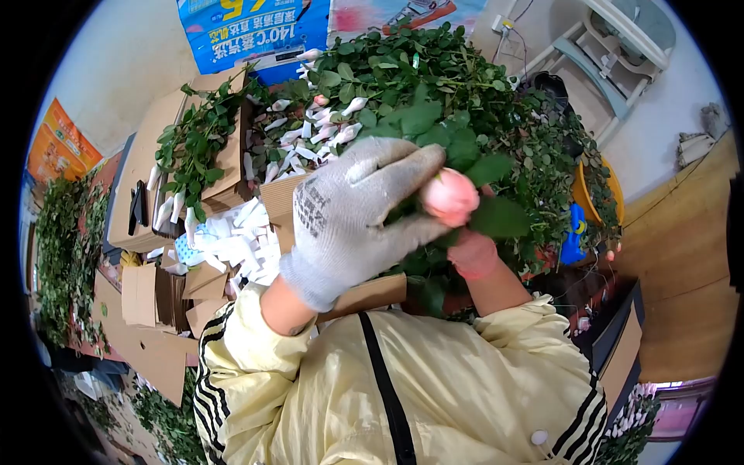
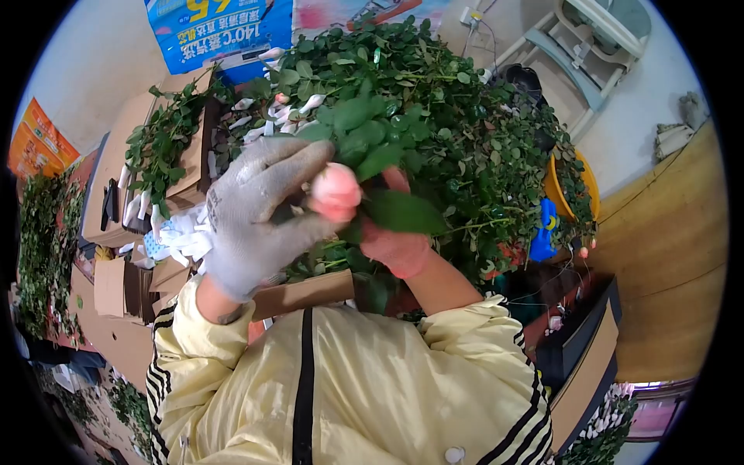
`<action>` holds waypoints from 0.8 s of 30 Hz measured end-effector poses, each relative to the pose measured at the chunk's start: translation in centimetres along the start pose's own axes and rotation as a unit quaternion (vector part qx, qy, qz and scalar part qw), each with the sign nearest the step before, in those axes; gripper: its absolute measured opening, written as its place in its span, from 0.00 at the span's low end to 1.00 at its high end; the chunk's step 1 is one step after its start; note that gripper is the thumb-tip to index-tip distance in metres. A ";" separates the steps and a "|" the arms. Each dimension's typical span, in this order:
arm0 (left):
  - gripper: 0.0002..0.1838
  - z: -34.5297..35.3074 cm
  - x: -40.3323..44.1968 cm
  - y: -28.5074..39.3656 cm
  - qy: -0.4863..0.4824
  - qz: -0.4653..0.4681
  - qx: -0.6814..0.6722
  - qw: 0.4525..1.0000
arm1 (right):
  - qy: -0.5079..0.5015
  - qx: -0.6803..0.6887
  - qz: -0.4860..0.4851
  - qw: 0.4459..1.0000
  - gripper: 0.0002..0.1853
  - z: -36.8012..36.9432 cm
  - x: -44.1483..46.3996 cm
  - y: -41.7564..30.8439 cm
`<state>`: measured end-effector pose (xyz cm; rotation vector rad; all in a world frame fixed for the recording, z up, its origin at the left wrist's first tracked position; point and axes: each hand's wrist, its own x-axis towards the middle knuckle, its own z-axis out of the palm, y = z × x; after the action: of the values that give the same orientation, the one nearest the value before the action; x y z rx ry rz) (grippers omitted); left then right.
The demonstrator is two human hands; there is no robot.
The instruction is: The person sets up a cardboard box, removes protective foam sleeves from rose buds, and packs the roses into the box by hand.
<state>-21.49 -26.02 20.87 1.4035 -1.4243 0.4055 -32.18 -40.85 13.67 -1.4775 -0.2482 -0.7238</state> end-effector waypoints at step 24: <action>0.12 -1.1 0.7 -0.5 0.020 0.093 -0.023 0.995 | 0.003 -0.047 0.117 0.992 0.28 -0.3 -0.5 -0.1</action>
<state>-20.40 -25.66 21.63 1.2236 -1.5281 0.5135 -32.71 -41.00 13.48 -1.5625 -0.0341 -0.5570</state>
